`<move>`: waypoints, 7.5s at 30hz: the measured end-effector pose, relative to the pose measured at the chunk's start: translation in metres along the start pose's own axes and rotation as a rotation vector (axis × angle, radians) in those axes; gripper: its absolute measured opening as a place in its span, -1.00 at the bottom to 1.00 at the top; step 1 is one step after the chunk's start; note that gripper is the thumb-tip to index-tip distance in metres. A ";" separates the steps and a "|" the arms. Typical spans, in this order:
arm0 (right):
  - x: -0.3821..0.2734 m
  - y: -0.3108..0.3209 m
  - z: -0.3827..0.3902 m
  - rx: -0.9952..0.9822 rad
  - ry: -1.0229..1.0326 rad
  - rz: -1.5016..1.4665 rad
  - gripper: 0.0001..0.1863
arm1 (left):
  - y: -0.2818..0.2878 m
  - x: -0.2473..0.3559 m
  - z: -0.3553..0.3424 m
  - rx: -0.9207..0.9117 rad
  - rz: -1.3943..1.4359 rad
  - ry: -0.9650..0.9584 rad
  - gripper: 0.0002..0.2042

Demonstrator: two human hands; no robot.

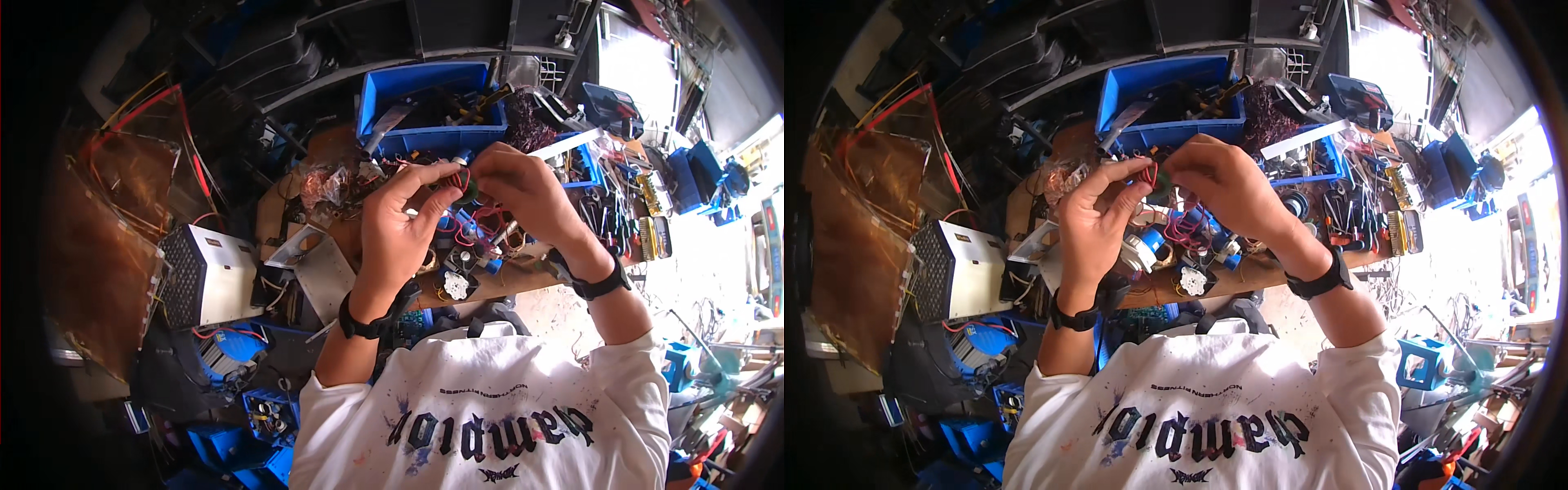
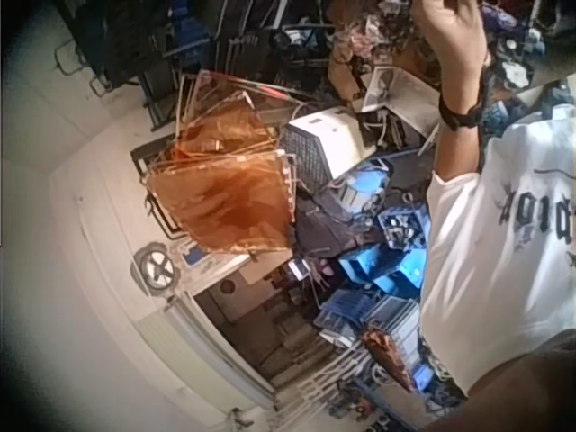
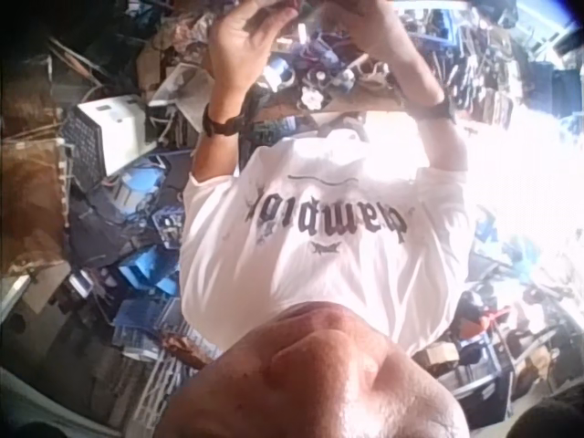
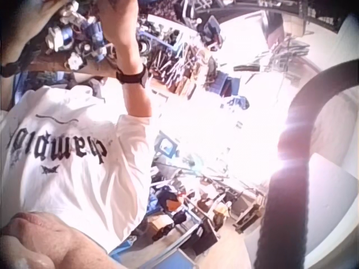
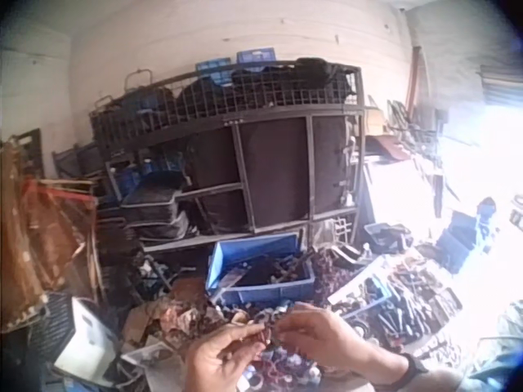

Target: The person holds a small electronic component with red and green wires in both hands. They manipulate the wires and the component, twisting and adjusting the connections while working at a cluttered workbench filled with tools and electronic parts.

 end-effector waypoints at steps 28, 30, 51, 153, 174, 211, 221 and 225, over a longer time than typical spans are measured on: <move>-0.011 0.004 0.013 0.254 0.081 0.330 -0.80 | -0.010 0.001 0.019 0.101 -0.323 -0.305 -0.80; -0.003 0.010 0.014 0.308 -0.014 0.380 -0.86 | -0.016 -0.005 0.019 0.044 -0.343 -0.349 -0.78; 0.051 0.025 -0.027 -0.398 -0.151 -0.482 -0.35 | -0.030 -0.013 0.054 0.129 -0.173 -0.104 -0.85; 0.073 -0.035 0.028 -0.857 0.081 0.020 -0.67 | -0.093 0.034 0.151 0.825 -0.631 0.151 -0.89; 0.075 -0.052 0.022 -0.913 0.039 0.107 -0.73 | -0.087 0.036 0.169 0.856 -0.494 0.112 -0.85; 0.084 -0.008 0.033 -0.726 0.139 -0.061 -0.74 | -0.097 0.003 0.136 0.796 -0.466 0.181 -0.88; 0.085 0.002 0.029 -0.588 0.194 0.032 -0.75 | -0.104 -0.013 0.119 0.773 -0.485 0.186 -0.90; 0.093 0.004 0.023 -0.452 0.135 -0.052 -0.72 | -0.101 -0.013 0.116 0.829 -0.460 0.181 -0.88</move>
Point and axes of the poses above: each hand's wrist, its own z-axis away from the middle knuckle, its own y-axis out of the back of the hand, x = y × z, the point moved 7 cm from there along -z, towards the middle knuckle, and after that the axes turned 2 degrees about -y, right-handed, at the moved point
